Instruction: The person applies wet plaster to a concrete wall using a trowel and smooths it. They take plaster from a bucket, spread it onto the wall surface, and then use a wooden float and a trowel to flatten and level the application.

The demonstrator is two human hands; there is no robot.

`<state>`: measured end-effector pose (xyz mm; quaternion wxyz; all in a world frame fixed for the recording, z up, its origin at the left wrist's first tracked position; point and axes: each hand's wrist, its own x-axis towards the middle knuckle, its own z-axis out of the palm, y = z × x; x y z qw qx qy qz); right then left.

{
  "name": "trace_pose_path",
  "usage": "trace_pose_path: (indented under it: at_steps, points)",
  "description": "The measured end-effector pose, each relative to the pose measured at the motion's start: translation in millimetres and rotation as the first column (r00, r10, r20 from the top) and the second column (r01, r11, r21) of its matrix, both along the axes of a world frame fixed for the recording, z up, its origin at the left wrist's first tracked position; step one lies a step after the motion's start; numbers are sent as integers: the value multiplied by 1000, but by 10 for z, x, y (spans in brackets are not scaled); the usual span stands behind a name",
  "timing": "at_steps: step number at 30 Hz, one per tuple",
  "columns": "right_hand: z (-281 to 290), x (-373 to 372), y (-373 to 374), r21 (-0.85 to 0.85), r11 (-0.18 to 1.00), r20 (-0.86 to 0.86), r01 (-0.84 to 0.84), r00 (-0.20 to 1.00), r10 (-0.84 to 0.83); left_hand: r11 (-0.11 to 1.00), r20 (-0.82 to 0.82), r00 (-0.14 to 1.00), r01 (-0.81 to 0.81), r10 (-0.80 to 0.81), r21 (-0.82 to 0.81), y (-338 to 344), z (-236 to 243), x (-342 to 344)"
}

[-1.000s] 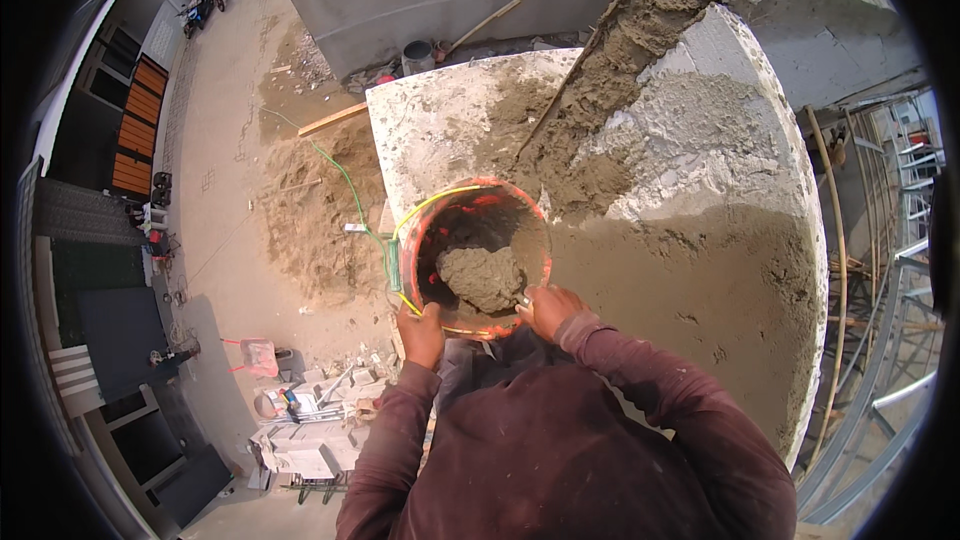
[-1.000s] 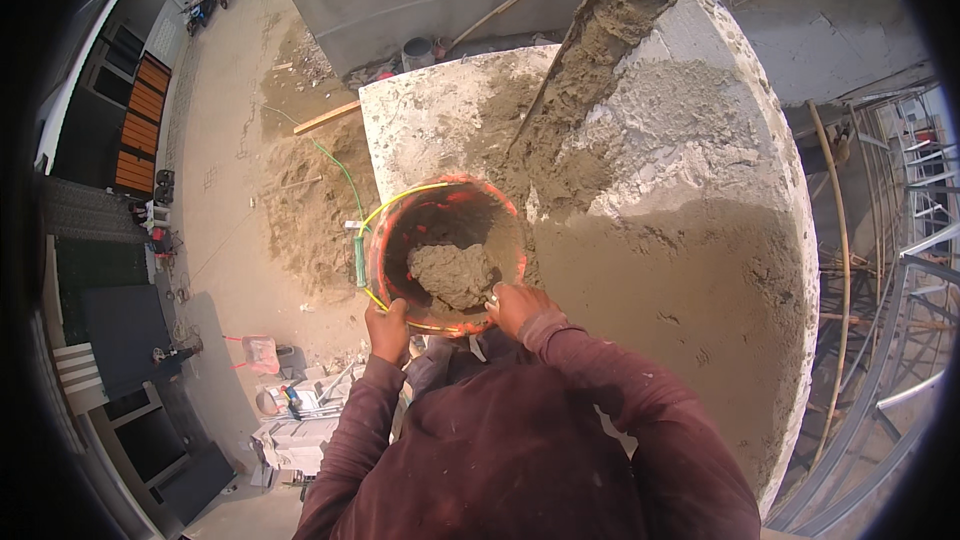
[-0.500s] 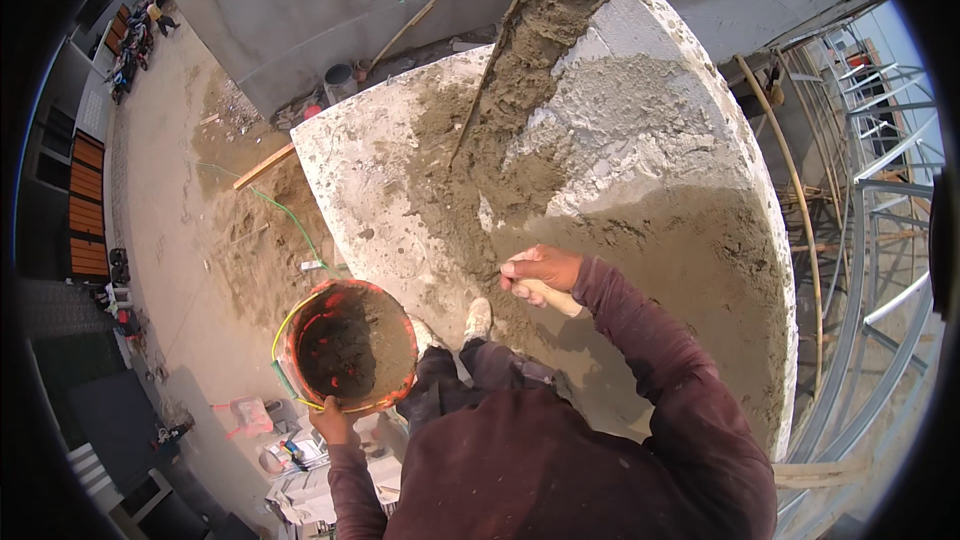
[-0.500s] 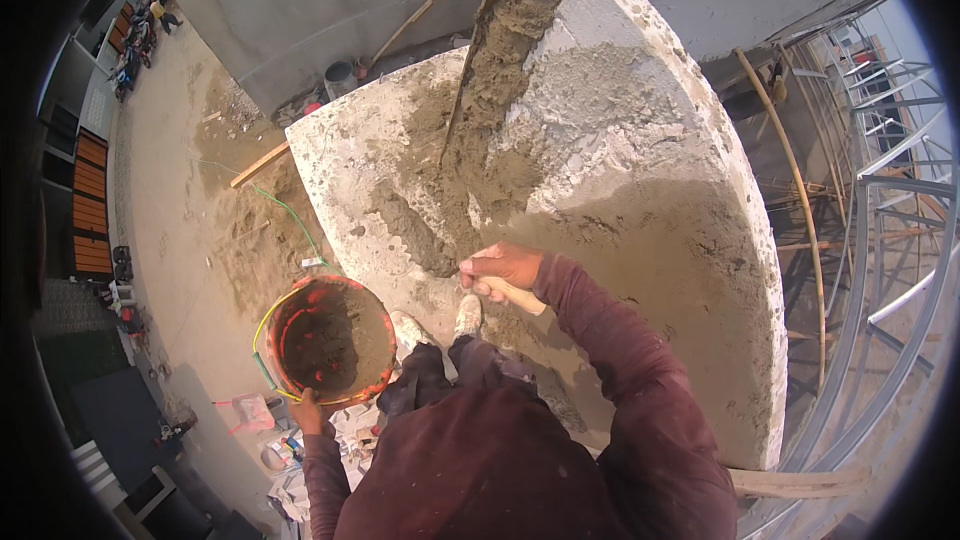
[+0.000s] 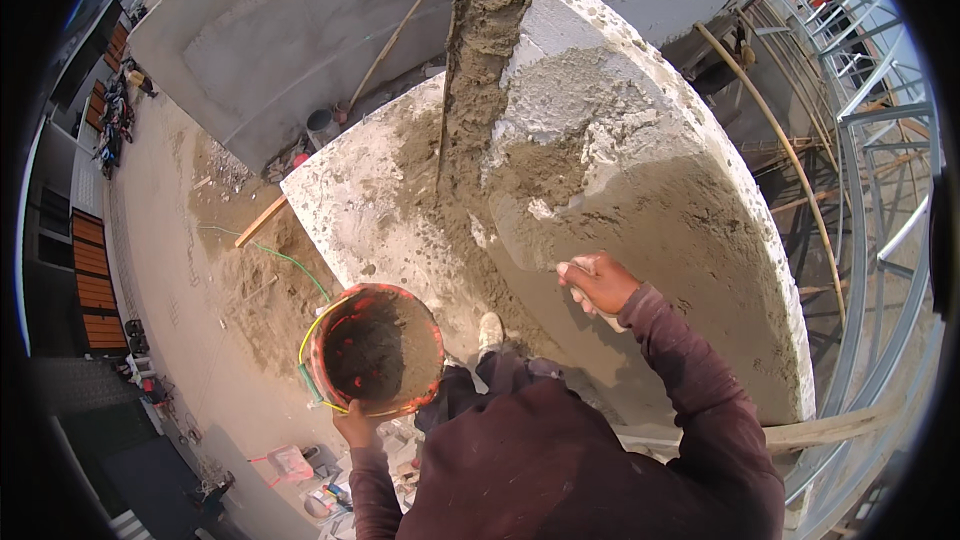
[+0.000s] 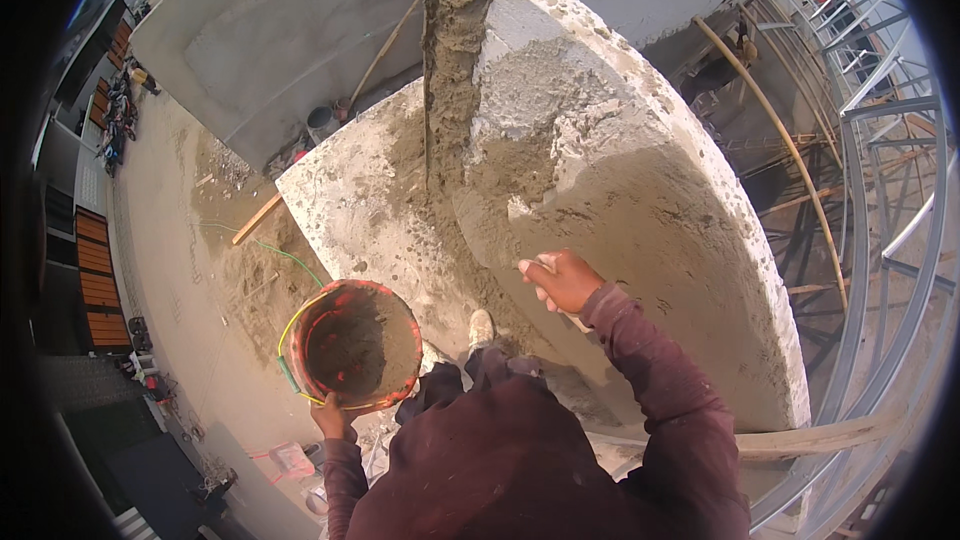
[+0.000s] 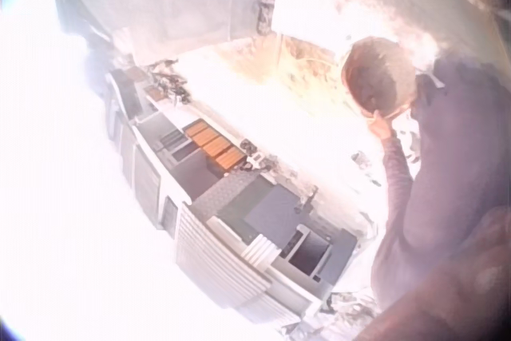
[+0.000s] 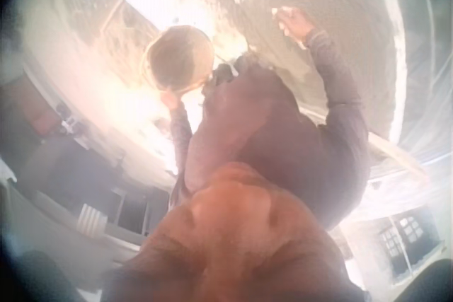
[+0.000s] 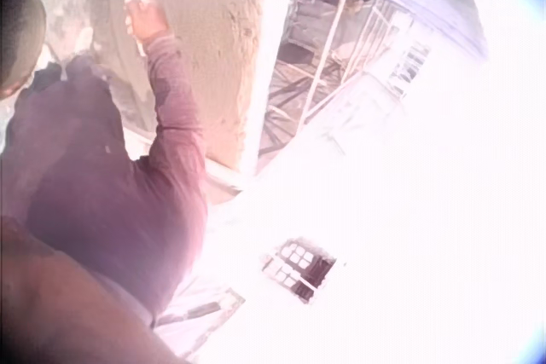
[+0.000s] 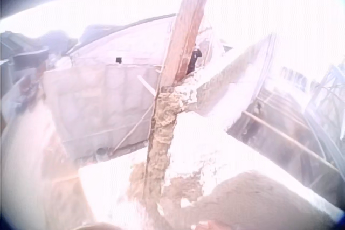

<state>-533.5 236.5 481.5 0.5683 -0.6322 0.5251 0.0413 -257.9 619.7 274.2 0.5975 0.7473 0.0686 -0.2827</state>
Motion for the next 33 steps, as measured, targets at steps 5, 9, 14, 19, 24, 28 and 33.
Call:
trace_pose_path:
  at_steps: [5,9,14,19,24,28,33]
  points:
    - [-1730,-317,-520,-194,980,-298,34,950,-92,987,-244,968,26,-65,-159,-524,399,-161]
    - [-1030,-153,-401,-148,960,-169,236,951,-260,989,-270,962,-13,-28,-150,-428,336,-163]
    - [-15,-452,-239,-306,928,-25,213,973,-231,983,-283,959,-40,-13,-179,-478,163,-243]
    - [472,-240,4,-778,561,-378,-283,924,-58,989,-198,973,-135,121,-56,162,-690,-119]
    - [287,265,374,-571,699,-341,-431,899,275,939,-148,928,-342,342,26,684,-650,-114]
    - [-217,722,524,116,840,263,-530,832,488,892,-179,875,-434,451,127,812,-14,-138]
    - [-1035,569,-117,605,785,194,-133,981,17,883,-129,877,-443,462,153,1310,-3,-55]
